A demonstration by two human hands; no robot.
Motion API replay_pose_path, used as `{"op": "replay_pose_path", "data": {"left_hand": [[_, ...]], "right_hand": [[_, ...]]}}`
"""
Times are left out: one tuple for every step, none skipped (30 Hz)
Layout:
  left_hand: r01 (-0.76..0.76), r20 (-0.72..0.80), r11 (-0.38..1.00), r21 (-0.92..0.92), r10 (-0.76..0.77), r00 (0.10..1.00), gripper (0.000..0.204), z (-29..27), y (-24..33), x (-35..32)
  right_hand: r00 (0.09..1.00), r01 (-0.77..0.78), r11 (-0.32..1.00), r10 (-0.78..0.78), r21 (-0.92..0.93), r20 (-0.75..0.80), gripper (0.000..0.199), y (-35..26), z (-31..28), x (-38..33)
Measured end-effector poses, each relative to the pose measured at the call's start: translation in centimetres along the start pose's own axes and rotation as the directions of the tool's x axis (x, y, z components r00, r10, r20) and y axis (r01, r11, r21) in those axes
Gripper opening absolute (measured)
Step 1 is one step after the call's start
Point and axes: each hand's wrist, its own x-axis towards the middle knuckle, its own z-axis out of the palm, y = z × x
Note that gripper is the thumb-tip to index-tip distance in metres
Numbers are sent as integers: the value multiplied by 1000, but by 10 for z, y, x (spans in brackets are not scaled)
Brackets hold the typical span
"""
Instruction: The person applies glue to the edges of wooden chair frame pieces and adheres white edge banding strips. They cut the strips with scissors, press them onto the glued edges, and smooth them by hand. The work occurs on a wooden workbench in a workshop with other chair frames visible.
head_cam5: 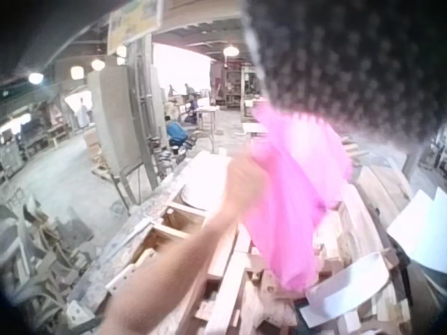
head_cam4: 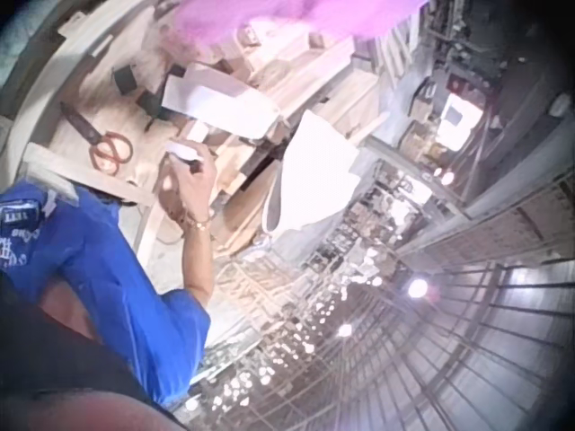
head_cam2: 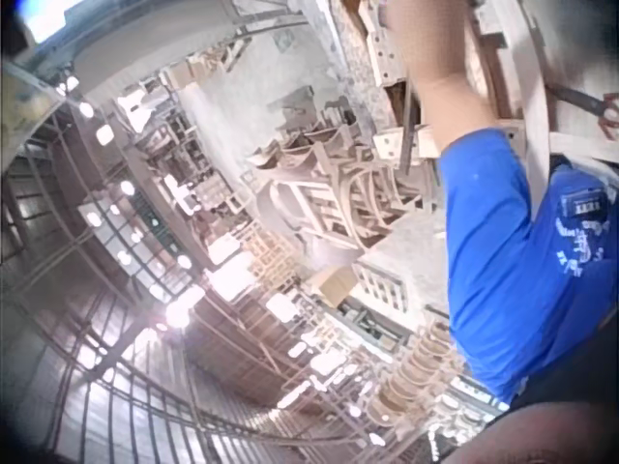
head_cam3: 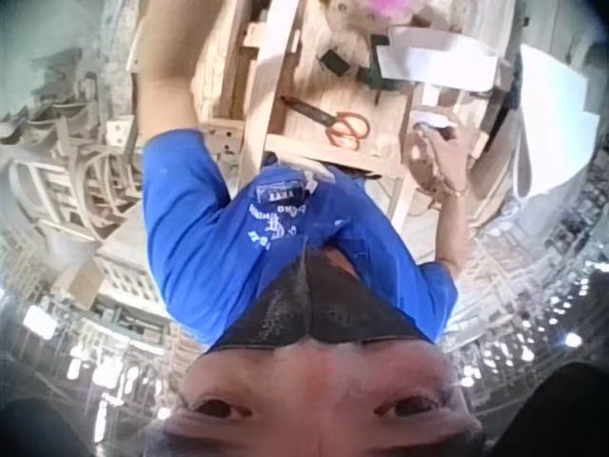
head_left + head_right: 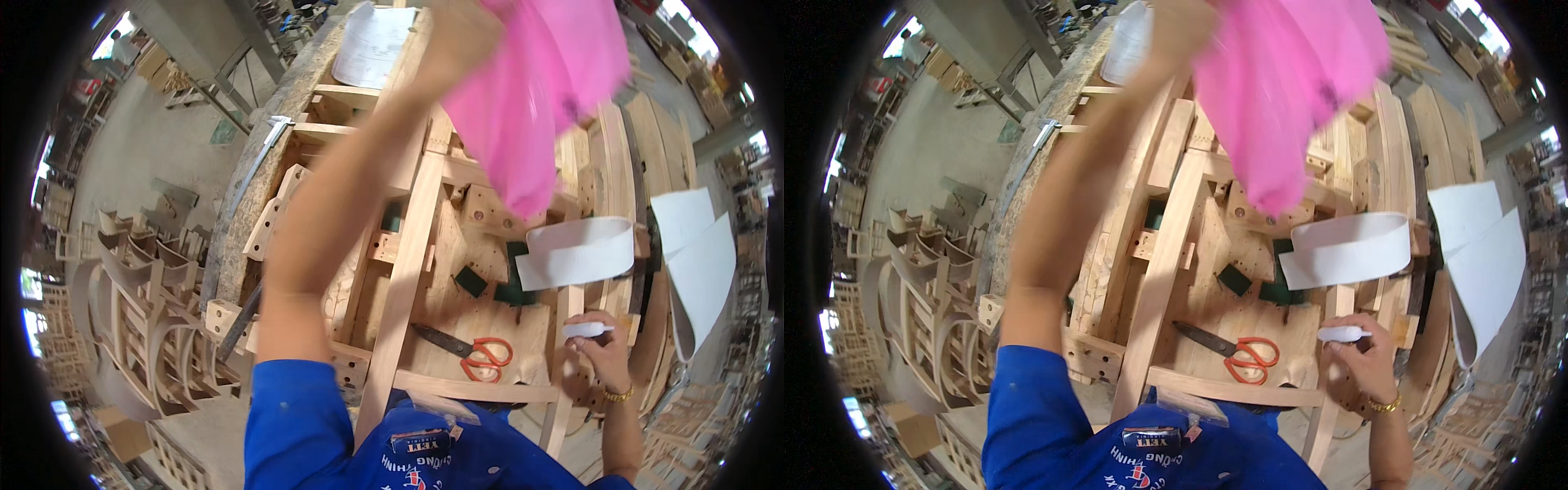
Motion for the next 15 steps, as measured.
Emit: {"op": "replay_pose_path", "data": {"left_hand": [[-49,-45,994,101,54,998,18,-24,-9,23],[-102,-48,962,253,118,992,19,-57,-20,48],[-130,-27,914,385,152,988,19,-87,-41,66],[-144,8,838,527,165,986,19,-125,-58,79],[-145,51,737,660,148,988,20,-175,-75,90],[-147,99,640,754,110,989,21,-207,-94,94],[-171,162,535,827,64,985,21,-229,-107,97],[-204,223,451,869,10,975,22,-243,-119,98],[-256,296,414,873,-34,955,23,-237,-132,100],[-284,345,368,885,-111,932,24,-252,-145,87],[-329,407,353,876,-173,897,25,-253,-157,76],[-359,466,382,851,-236,853,26,-250,-173,58],[-382,522,421,823,-293,801,27,-248,-184,37],[-408,585,481,776,-308,750,28,-229,-192,21],[-396,603,510,763,-342,720,28,-230,-192,3]], "right_hand": [[1000,-1,999,2,38,-29,26,0,-1,0],[999,31,999,-31,-11,-19,27,7,-6,1],[998,49,996,-51,-72,-30,28,4,-10,2],[999,44,998,-43,-43,27,30,0,-8,7],[991,130,986,-127,-101,36,30,2,-4,17],[984,176,981,-173,-78,45,27,6,-1,24],[986,164,976,-157,-143,62,26,15,-3,31],[984,175,971,-172,-165,37,24,22,1,37],[974,222,951,-225,-216,9,22,23,0,33],[965,264,938,-255,-226,67,23,33,7,47],[952,307,910,-299,-278,71,24,50,13,58],[940,340,880,-329,-331,89,26,61,21,67],[977,203,904,-160,-377,143,26,64,30,78],[981,183,901,-142,-393,130,23,65,35,76],[972,206,889,-139,-409,187,22,64,46,84]]}}
